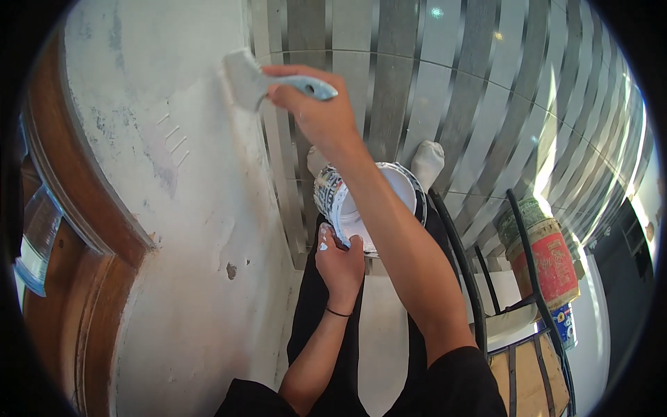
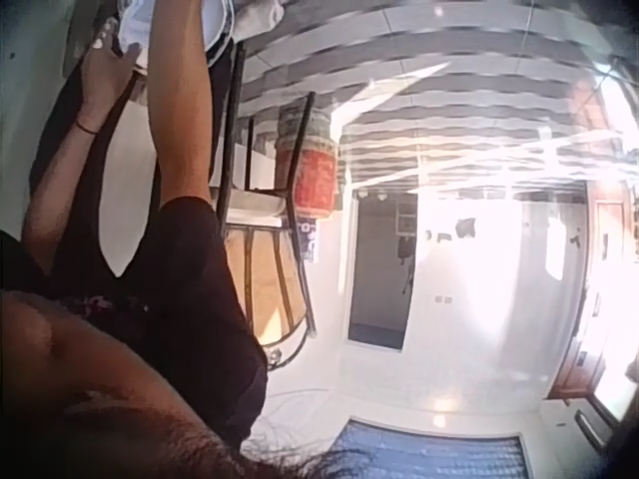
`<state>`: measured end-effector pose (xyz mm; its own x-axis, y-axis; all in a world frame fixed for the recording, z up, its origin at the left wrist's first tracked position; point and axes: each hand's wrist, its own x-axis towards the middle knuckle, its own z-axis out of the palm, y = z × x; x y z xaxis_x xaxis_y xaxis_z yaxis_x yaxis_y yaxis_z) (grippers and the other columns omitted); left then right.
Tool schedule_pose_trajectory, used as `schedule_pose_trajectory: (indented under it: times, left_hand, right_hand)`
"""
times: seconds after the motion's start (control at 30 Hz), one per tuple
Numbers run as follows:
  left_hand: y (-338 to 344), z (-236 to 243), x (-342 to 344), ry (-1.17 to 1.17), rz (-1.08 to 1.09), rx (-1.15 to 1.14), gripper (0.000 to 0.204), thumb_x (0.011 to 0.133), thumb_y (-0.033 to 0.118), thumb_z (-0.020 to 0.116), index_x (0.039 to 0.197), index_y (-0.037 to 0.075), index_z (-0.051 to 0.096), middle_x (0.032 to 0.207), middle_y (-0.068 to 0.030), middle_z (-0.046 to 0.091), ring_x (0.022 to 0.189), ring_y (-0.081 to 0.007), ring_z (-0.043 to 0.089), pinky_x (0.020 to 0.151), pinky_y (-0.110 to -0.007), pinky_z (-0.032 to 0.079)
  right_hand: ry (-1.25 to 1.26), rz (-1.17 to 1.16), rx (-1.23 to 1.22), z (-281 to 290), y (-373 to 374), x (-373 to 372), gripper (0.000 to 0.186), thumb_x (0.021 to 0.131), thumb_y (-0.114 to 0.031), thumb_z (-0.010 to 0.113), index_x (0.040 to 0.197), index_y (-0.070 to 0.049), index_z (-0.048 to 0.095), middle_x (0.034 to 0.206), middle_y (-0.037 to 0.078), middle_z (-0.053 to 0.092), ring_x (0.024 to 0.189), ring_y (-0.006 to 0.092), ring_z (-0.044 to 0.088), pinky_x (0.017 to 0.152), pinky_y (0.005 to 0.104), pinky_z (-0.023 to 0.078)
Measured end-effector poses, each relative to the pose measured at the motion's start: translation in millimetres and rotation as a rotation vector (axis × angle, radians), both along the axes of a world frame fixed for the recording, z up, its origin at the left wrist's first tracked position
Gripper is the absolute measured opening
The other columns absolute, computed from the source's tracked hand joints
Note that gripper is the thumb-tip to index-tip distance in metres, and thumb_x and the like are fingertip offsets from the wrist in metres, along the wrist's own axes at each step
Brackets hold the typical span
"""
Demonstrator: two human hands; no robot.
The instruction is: Painting a wall around a window frame with white paint using a brush.
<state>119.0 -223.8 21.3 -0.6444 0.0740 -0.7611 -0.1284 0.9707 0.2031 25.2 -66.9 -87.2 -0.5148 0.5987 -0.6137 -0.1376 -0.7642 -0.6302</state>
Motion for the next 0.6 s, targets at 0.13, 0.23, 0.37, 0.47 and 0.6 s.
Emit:
schedule_pose_trajectory:
  times: [0.13, 0.23, 0.37, 0.47, 0.6]
  left_hand:
    - [7, 4, -10, -0.105, 0.058, -0.017, 0.040, 0.077, 0.011, 0.064, 0.109, -0.013, 0.056, 0.093, -0.0282, 0.065, 0.087, -0.0443, 0.063, 0.077, -0.041, 0.051]
    - [8, 4, -9, -0.133, 0.097, -0.023, 0.041, 0.078, 0.011, 0.064, 0.111, -0.013, 0.056, 0.093, -0.0285, 0.065, 0.087, -0.0441, 0.063, 0.077, -0.041, 0.051]
    - [6, 0, 1, 0.032, -0.052, 0.018, 0.034, 0.080, 0.016, 0.065, 0.104, -0.007, 0.057, 0.088, -0.0253, 0.065, 0.083, -0.0439, 0.064, 0.071, -0.045, 0.051]
    - [-16, -12, 6, 0.125, -0.142, 0.102, 0.033, 0.083, 0.021, 0.065, 0.102, -0.003, 0.056, 0.085, -0.0245, 0.066, 0.081, -0.0451, 0.064, 0.066, -0.049, 0.051]
    - [-18, -6, 0, 0.013, -0.132, 0.150, 0.039, 0.087, 0.031, 0.066, 0.108, -0.001, 0.057, 0.090, -0.0247, 0.067, 0.086, -0.0452, 0.064, 0.069, -0.049, 0.051]
  right_hand:
    - [-0.083, 0.014, 0.128, -53, 15, -25, 0.026, 0.082, -0.009, 0.067, 0.107, -0.003, 0.074, 0.083, 0.004, 0.070, 0.075, 0.0074, 0.061, 0.066, 0.0211, 0.046]
    - [-0.159, 0.130, 0.207, -61, 13, -41, 0.025, 0.082, -0.009, 0.066, 0.105, -0.005, 0.074, 0.082, 0.004, 0.070, 0.075, 0.0066, 0.061, 0.068, 0.0214, 0.045]
    - [-0.147, 0.184, 0.175, -41, -10, -27, 0.027, 0.083, -0.007, 0.066, 0.109, -0.005, 0.073, 0.090, 0.007, 0.070, 0.084, 0.0096, 0.063, 0.079, 0.0231, 0.049]
    - [-0.032, 0.184, 0.021, 0, -48, -9, 0.028, 0.085, -0.003, 0.066, 0.113, -0.001, 0.071, 0.097, 0.010, 0.071, 0.093, 0.0157, 0.066, 0.090, 0.0274, 0.052]
    - [0.089, 0.207, -0.320, 56, -49, 12, 0.029, 0.086, -0.002, 0.066, 0.114, 0.002, 0.069, 0.099, 0.012, 0.071, 0.095, 0.0191, 0.068, 0.092, 0.0291, 0.053]
